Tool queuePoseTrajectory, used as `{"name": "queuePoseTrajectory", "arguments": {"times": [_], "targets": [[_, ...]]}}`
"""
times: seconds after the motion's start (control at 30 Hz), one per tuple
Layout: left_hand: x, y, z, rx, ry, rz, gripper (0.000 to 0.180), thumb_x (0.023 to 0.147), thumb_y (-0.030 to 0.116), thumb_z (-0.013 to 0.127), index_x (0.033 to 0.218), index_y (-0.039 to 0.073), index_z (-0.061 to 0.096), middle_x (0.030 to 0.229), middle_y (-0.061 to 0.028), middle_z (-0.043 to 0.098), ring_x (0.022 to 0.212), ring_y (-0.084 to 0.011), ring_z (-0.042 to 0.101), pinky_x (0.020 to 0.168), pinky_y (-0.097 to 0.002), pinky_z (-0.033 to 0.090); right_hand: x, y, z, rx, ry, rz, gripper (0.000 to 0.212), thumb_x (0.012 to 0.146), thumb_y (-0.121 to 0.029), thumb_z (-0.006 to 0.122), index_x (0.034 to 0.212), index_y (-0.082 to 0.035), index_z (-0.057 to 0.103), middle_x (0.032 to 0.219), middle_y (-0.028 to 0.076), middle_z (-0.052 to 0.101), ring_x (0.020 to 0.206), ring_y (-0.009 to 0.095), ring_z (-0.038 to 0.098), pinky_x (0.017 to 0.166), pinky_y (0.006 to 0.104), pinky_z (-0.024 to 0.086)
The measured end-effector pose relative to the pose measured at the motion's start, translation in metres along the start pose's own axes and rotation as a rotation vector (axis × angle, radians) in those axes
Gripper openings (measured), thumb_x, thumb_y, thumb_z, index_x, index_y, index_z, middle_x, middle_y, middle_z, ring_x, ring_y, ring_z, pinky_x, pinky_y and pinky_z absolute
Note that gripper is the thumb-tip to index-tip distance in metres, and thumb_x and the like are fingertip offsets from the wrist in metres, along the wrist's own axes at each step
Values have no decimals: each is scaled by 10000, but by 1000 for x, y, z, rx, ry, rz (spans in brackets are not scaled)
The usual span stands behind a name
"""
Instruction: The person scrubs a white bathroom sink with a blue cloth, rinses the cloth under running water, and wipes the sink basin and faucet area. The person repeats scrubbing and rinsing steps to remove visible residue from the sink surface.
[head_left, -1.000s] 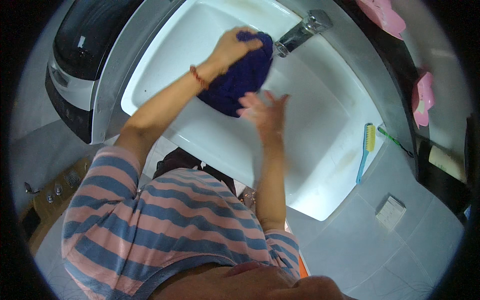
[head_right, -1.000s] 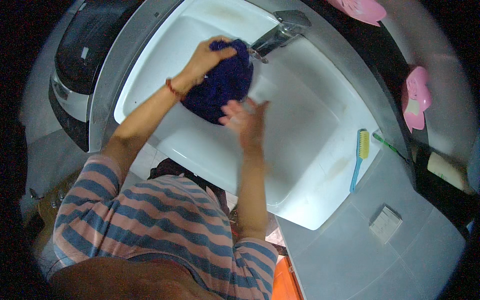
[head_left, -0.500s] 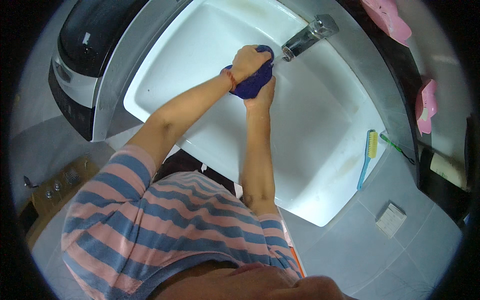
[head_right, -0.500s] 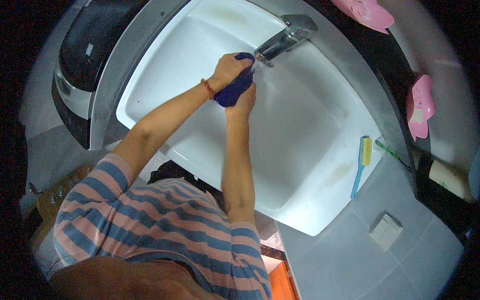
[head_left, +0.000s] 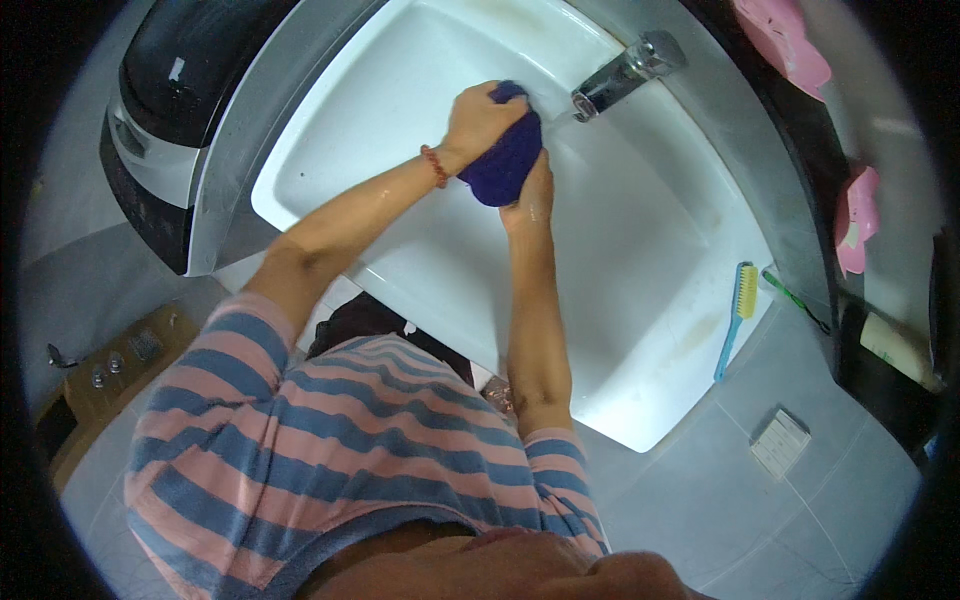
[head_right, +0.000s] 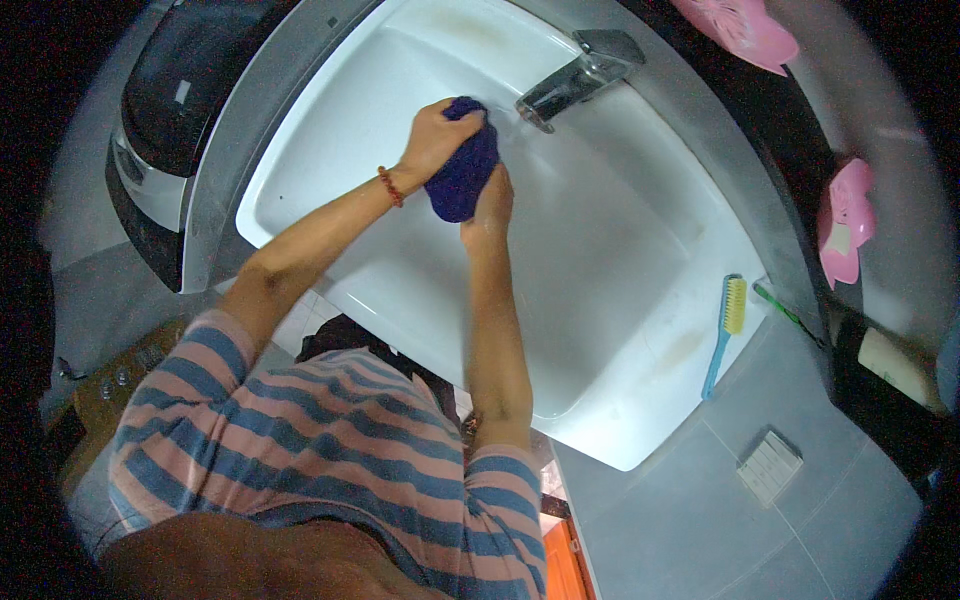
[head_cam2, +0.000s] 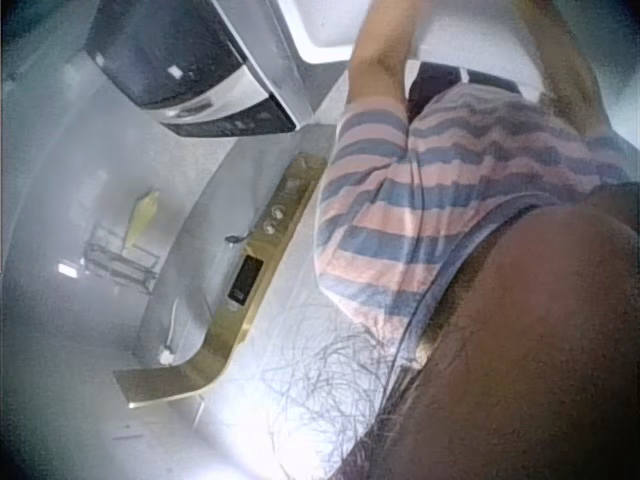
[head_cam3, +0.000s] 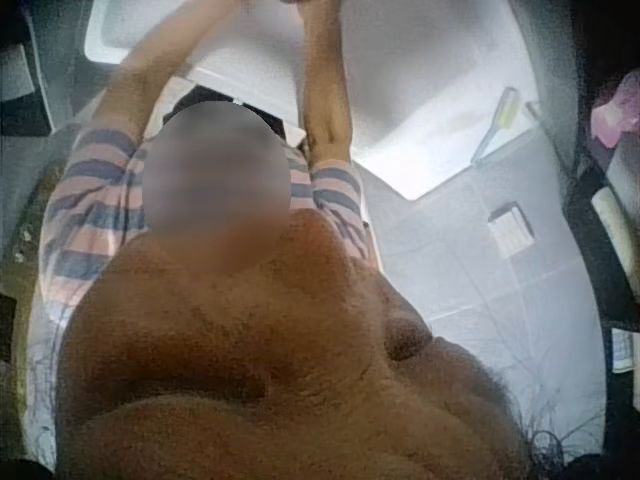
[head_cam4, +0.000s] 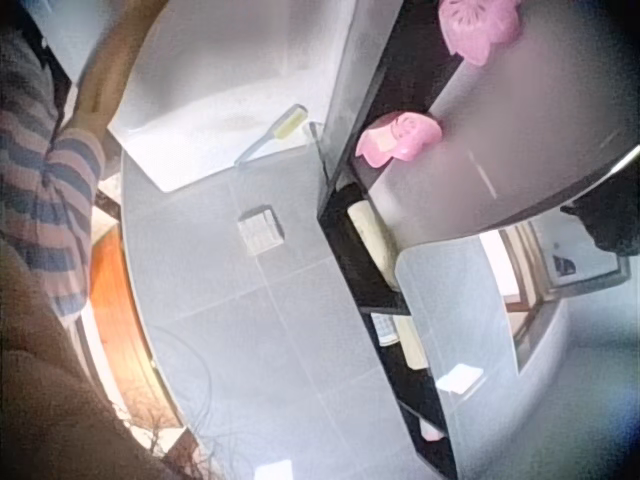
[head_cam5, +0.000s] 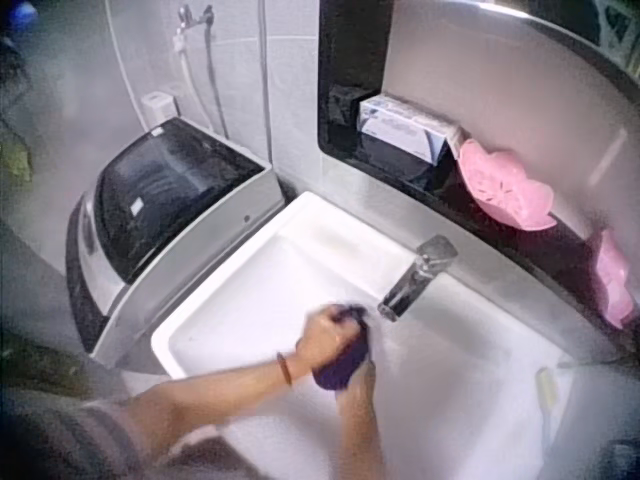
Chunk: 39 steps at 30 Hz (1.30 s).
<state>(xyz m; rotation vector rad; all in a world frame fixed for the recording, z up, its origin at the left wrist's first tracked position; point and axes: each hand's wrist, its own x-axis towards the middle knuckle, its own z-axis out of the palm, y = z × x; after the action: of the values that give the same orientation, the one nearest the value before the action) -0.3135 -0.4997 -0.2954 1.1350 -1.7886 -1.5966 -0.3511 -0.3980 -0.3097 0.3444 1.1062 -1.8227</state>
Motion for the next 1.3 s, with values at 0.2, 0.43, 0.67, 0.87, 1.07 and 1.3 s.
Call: {"name": "queuePoseTrajectory", "arguments": {"times": [0.2, 0.43, 0.67, 0.87, 1.07, 1.3], "targets": [[-69, 36, -25, 250, -672, 404, 345, 740, 395, 654, 785, 53, 657, 932, -128, 607, 972, -218, 553, 845, -347, 426, 15, -45, -32, 247, -654, 242, 398, 904, -347, 424, 1116, -27, 530, 1040, 119, 595, 901, 208, 588, 811, 323, 487], [11, -15, -34, -335, -513, -485, 724, 725, 645, 554, 1169, 75, 516, 1141, -96, 549, 1073, -200, 513, 918, -388, 420, -2, -57, -8, -62, -387, 65, 331, 907, -268, 430, 1087, -13, 540, 1018, 95, 596, 900, 198, 574, 836, 326, 463], [22, 0, 0, -356, -622, -391, 420, 718, 223, 739, 1041, 51, 531, 1033, -81, 589, 970, -149, 567, 872, -305, 463, 30, -84, -93, -968, 160, -722, 225, 882, -298, 490, 980, -107, 557, 897, 45, 574, 823, 150, 550, 717, 284, 436], [-71, 38, 24, 222, -298, 679, 443, 593, 180, 741, 997, 99, 577, 902, -81, 579, 905, -261, 539, 774, -340, 449, -32, -11, -56, 274, -283, 168, 676, 858, -606, 299, 1275, -78, 355, 1235, 110, 469, 1080, 282, 496, 958, 428, 363], [-80, 14, 51, 430, -197, 594, 184, 697, 293, 643, 726, 113, 618, 817, -101, 585, 787, -287, 561, 641, -393, 451, 55, 16, -99, 685, -902, -76, 401, 897, -369, 420, 1148, -62, 479, 1086, 100, 549, 986, 206, 544, 883, 368, 433], [-66, -8, 66, 196, -281, 257, 134, 685, 248, 651, 696, 114, 637, 843, -83, 590, 868, -270, 553, 769, -359, 430, 56, -21, -102, 328, -432, -99, 300, 897, -274, 413, 998, -28, 552, 917, 88, 588, 794, 203, 585, 700, 320, 500]]}}
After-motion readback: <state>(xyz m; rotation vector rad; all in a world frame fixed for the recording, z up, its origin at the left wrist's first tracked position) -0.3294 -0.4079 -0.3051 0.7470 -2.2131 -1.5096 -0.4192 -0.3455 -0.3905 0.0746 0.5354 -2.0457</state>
